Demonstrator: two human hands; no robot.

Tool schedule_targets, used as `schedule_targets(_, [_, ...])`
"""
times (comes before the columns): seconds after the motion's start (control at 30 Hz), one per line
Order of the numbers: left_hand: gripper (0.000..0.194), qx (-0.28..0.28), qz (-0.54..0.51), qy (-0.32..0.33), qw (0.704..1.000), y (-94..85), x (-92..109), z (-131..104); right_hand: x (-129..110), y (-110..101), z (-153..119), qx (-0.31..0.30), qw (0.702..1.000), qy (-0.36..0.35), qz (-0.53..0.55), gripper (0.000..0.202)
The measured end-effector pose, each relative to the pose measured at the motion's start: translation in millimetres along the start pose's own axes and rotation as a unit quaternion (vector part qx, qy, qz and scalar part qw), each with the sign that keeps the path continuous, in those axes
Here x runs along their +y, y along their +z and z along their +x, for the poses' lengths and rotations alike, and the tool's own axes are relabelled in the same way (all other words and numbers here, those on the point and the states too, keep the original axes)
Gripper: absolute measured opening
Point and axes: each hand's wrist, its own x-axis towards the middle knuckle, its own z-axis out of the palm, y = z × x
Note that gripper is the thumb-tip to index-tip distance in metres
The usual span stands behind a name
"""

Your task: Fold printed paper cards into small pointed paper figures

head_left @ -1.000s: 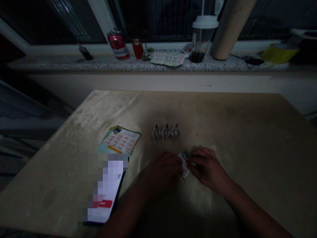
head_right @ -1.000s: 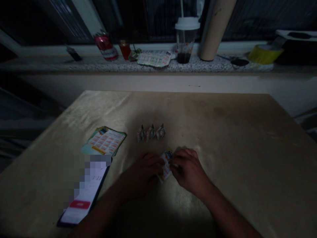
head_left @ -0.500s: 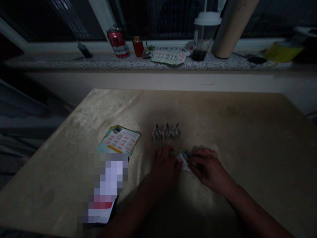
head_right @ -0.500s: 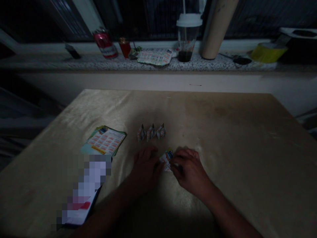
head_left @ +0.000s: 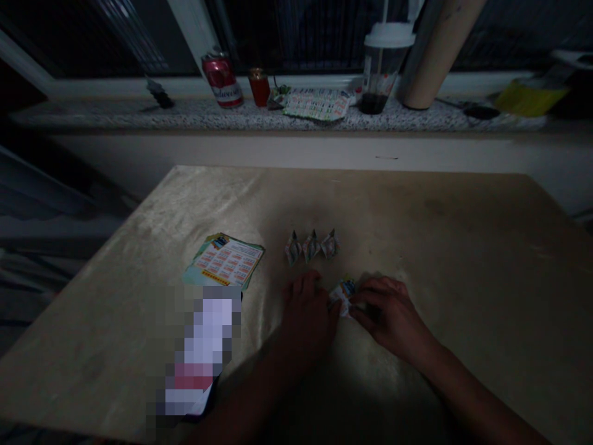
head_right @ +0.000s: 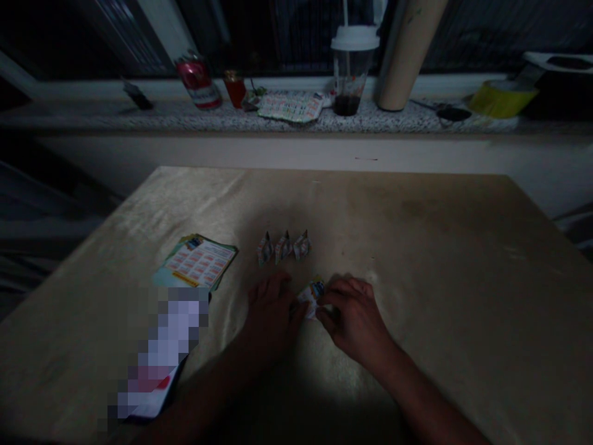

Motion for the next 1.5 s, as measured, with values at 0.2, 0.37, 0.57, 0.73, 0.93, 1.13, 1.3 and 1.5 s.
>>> schedule_targets(0.2, [0.033,0.022,0.017,0.023,0.999,1.2,-2,-3,-1,3,-1,0.009,1.000,0.009,-0.012,0.015])
schedule_targets(0.37, [0.031,0.014,0.010,0.012,1.000,-3.0,-1,-3,-2,2,-2,0.011,1.000,0.008,-0.014,0.015])
schedule_targets(0.57, [0.016,-0.036,-0.030,-0.024,0.999,-15.1,-11,-2,-1,1,-3,0.014,1.000,0.011,-0.014,0.017])
schedule_targets(0.73, [0.006,-0.058,-0.035,-0.053,0.996,-25.0,-22,-4,-1,0,-3,0.013,1.000,0.012,-0.013,0.015])
schedule_targets(0.93, [0.018,-0.043,-0.051,-0.041,0.997,-21.9,-22,-2,-3,1,-4,0.027,0.999,0.017,-0.030,0.020])
schedule_targets(1.13, [0.035,-0.037,-0.074,0.011,0.997,-9.4,-14,2,-4,5,-7,0.064,0.997,0.017,-0.050,0.029])
schedule_targets(1.3, [0.028,-0.048,-0.077,0.036,0.995,-3.3,-10,-1,-4,7,-6,0.085,0.996,-0.004,-0.041,0.023])
schedule_targets(1.5, [0.026,-0.099,-0.098,0.075,0.987,-9.7,-10,-4,2,7,-4,0.086,0.996,-0.010,-0.037,0.003])
